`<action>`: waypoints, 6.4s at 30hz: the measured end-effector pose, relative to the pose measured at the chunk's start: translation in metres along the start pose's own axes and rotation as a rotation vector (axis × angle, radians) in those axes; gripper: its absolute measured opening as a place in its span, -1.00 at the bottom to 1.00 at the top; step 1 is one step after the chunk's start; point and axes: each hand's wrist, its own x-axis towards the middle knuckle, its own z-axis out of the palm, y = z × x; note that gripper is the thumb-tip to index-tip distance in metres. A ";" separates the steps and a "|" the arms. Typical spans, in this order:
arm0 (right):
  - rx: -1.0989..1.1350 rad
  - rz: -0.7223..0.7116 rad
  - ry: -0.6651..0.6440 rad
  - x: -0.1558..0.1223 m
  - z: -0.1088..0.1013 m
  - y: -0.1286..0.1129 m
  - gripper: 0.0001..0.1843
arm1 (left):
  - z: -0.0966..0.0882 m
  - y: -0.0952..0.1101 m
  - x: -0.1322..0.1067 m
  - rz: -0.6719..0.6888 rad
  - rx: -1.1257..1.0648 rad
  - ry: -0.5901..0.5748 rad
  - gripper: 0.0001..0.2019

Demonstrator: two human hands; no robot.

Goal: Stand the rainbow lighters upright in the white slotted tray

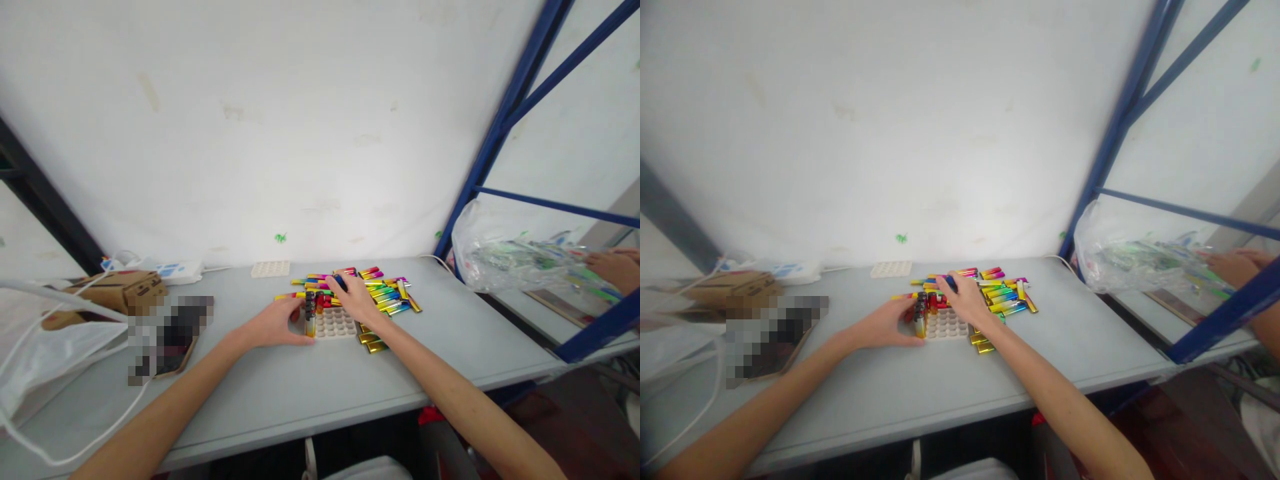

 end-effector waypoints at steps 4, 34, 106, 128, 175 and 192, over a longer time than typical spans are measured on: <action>-0.026 -0.074 -0.114 0.001 -0.011 -0.004 -0.61 | -0.001 0.000 0.000 0.004 -0.013 0.000 -0.41; -0.329 -0.233 -0.551 0.001 -0.019 0.007 -0.54 | -0.001 0.002 -0.001 0.007 0.009 -0.003 -0.39; 0.297 0.142 0.058 0.013 -0.001 0.034 -0.40 | -0.002 0.002 -0.001 0.015 -0.021 -0.003 -0.41; -0.127 -0.241 -0.194 0.002 -0.048 -0.003 -0.50 | -0.002 0.002 -0.001 0.004 -0.023 -0.015 -0.37; -0.555 -0.233 -0.515 0.108 0.016 0.044 -0.81 | -0.008 0.002 -0.008 0.048 -0.062 -0.006 -0.39; -0.171 -0.143 -0.356 0.100 0.017 0.060 -0.70 | -0.022 -0.007 -0.011 0.022 -0.049 -0.009 -0.37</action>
